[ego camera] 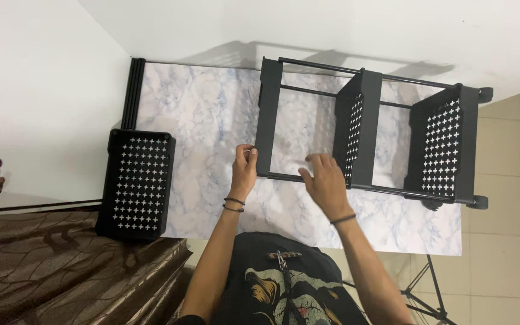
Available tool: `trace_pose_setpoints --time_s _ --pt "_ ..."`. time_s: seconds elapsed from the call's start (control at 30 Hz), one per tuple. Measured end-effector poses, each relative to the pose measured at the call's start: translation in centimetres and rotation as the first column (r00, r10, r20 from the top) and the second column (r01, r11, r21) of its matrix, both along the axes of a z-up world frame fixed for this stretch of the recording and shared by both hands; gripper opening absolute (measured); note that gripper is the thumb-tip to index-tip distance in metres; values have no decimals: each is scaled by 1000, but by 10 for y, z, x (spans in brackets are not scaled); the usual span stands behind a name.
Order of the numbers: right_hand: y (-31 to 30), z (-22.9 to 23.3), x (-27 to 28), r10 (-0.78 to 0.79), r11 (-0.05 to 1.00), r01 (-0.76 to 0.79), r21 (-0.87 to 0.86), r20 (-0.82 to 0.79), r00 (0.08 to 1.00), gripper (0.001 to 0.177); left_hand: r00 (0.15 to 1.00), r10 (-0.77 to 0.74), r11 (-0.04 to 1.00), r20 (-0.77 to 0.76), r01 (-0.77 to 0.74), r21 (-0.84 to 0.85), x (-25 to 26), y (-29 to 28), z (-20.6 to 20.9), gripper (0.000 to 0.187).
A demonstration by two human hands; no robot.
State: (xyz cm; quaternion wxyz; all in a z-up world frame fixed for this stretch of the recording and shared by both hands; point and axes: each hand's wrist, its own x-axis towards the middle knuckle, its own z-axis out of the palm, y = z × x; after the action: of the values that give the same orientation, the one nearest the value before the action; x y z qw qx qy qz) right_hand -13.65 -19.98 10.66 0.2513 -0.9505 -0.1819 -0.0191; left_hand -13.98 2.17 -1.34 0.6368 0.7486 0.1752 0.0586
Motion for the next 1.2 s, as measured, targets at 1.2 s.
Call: trace_pose_setpoints --time_s 1.2 --pt "33 -83 57 620 771 -614 168 -417 665 49 996 46 956 71 -65 286 -4 -6 -7 51"
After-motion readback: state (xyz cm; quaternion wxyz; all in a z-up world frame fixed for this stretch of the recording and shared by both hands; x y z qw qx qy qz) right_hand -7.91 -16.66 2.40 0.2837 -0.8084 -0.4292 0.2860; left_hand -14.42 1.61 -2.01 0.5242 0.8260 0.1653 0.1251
